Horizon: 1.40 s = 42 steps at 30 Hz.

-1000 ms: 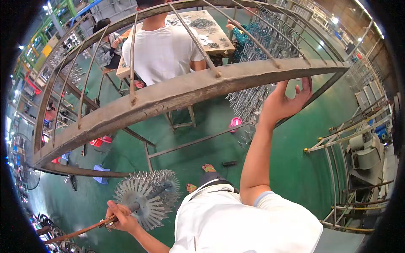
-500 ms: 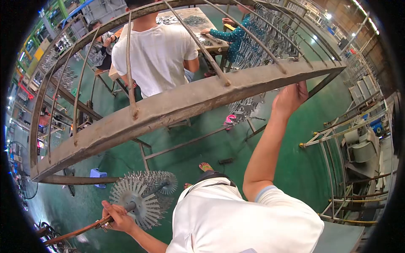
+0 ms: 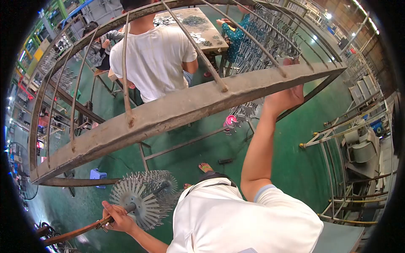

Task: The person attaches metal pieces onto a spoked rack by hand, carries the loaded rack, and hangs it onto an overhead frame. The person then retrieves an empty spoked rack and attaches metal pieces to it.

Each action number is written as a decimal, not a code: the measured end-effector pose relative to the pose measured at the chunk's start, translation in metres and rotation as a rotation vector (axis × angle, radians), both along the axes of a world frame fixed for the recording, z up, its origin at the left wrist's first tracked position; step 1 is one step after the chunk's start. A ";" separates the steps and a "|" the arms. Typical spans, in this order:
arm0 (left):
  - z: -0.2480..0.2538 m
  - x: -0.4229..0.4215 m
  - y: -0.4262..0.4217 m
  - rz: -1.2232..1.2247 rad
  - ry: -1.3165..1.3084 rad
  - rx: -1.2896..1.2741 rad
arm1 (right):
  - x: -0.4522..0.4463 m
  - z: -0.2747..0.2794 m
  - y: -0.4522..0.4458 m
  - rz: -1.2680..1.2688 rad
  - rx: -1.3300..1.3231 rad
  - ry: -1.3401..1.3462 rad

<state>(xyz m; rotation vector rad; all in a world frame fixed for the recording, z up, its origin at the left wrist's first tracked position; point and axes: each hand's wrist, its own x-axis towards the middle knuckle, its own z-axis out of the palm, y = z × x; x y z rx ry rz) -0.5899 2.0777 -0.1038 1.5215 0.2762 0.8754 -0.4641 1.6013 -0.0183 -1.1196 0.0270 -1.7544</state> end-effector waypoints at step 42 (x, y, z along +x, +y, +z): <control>0.002 -0.003 -0.004 -0.014 -0.037 -0.068 | -0.013 -0.062 0.091 0.658 0.008 0.508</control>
